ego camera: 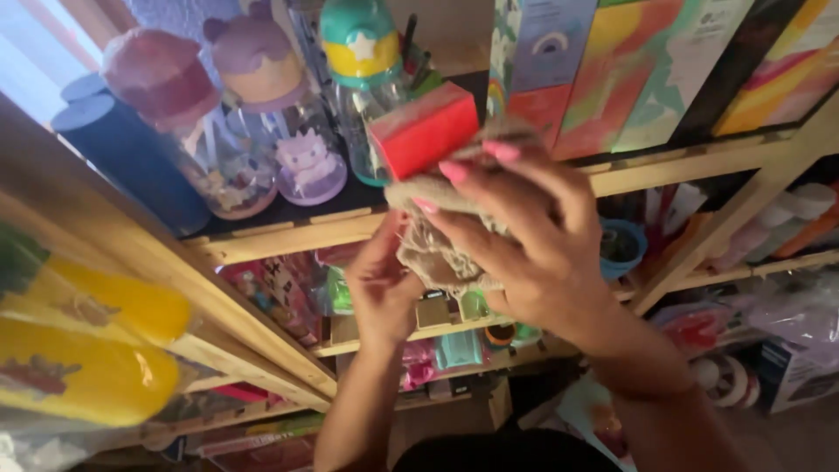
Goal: Cleaning and dusting boxed items on shelves using a cloth
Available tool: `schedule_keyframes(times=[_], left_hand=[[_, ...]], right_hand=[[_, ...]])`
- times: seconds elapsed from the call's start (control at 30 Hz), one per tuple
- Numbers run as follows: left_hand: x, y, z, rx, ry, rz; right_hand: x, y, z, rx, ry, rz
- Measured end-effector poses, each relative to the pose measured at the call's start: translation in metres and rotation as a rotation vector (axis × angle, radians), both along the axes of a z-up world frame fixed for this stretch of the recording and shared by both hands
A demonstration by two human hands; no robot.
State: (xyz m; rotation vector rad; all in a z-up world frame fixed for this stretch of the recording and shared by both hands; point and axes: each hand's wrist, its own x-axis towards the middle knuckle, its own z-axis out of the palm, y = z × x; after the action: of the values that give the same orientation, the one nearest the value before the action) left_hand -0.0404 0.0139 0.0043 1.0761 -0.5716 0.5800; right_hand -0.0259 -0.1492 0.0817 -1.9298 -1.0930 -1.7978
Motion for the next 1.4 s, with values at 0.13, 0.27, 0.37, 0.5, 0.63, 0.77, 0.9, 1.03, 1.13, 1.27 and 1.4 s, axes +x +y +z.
schedule_keyframes(times=[0.13,0.27,0.37,0.5,0.63,0.77,0.9,1.03,1.13,1.27,1.4], left_hand=[[-0.002,0.002,-0.001,-0.131,0.009,-0.111],[-0.004,0.004,0.004,-0.227,0.083,-0.159],[-0.012,0.009,0.020,-0.210,0.166,-0.007],[-0.019,0.018,0.015,-0.207,0.152,-0.015],[-0.021,0.020,0.001,-0.331,0.276,-0.159],[-0.031,0.017,-0.007,-0.349,0.316,-0.214],[-0.038,0.022,-0.007,-0.317,0.226,-0.271],[-0.040,0.024,-0.008,-0.300,0.235,-0.253],[-0.042,0.021,-0.003,-0.269,0.210,-0.216],[-0.044,0.018,0.002,-0.205,0.196,-0.196],[-0.050,0.006,0.000,-0.205,0.215,-0.208]], right_hand=[[-0.034,-0.007,-0.012,-0.169,0.153,-0.083],[-0.049,-0.017,-0.030,-0.160,0.287,0.041],[-0.052,-0.029,-0.048,-0.251,0.359,0.054],[-0.048,-0.039,-0.031,-0.203,0.491,0.380],[-0.039,-0.024,-0.005,0.285,0.426,0.690],[-0.003,-0.011,0.028,0.218,0.387,0.636],[-0.004,0.002,0.032,0.139,0.482,0.617],[-0.016,0.002,0.001,0.095,0.464,0.696],[-0.035,-0.005,-0.027,0.117,0.492,0.754],[-0.053,-0.001,-0.057,0.251,0.288,0.603],[-0.031,-0.003,-0.080,0.397,0.098,0.507]])
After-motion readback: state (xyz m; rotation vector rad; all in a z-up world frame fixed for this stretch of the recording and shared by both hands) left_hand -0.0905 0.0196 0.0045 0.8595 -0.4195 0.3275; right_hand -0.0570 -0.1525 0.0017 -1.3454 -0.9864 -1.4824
